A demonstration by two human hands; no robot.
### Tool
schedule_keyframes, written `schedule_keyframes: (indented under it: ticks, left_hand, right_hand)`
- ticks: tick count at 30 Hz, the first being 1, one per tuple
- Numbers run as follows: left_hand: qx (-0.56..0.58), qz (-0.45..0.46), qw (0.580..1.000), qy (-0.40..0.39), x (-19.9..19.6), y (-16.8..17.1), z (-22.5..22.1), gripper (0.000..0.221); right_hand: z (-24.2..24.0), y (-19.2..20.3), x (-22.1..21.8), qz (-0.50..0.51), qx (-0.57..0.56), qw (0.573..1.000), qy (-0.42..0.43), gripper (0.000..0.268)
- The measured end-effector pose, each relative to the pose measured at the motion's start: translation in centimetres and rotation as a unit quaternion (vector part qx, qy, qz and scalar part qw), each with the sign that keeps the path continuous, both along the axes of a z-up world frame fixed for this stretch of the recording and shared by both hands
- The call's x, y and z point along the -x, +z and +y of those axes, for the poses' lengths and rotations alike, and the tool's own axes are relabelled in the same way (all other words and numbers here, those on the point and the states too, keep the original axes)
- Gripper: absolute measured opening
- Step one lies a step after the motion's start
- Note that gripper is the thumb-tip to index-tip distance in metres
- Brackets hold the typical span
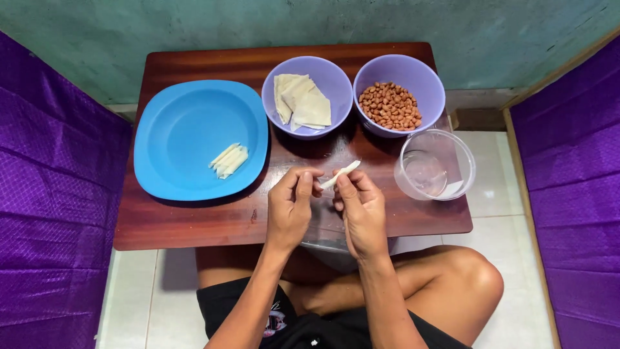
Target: Manually assembling peanut rolls by placing peanuts into small wrappers and rolling them into shape.
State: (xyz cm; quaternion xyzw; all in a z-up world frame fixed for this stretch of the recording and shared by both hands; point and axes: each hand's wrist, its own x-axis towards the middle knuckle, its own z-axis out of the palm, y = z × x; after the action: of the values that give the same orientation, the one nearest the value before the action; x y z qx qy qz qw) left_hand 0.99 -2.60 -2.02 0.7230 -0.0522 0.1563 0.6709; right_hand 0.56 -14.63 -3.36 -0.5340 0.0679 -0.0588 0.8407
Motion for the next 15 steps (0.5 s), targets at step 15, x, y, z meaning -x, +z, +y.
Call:
schedule_keyframes:
  ticks: [15]
  left_hand:
    - [-0.028,-0.047,0.993,0.108,1.0,0.2,-0.7,0.038]
  right_hand:
    - [-0.2,0.9,0.7,-0.08,0.188,0.979,0.008,0.016]
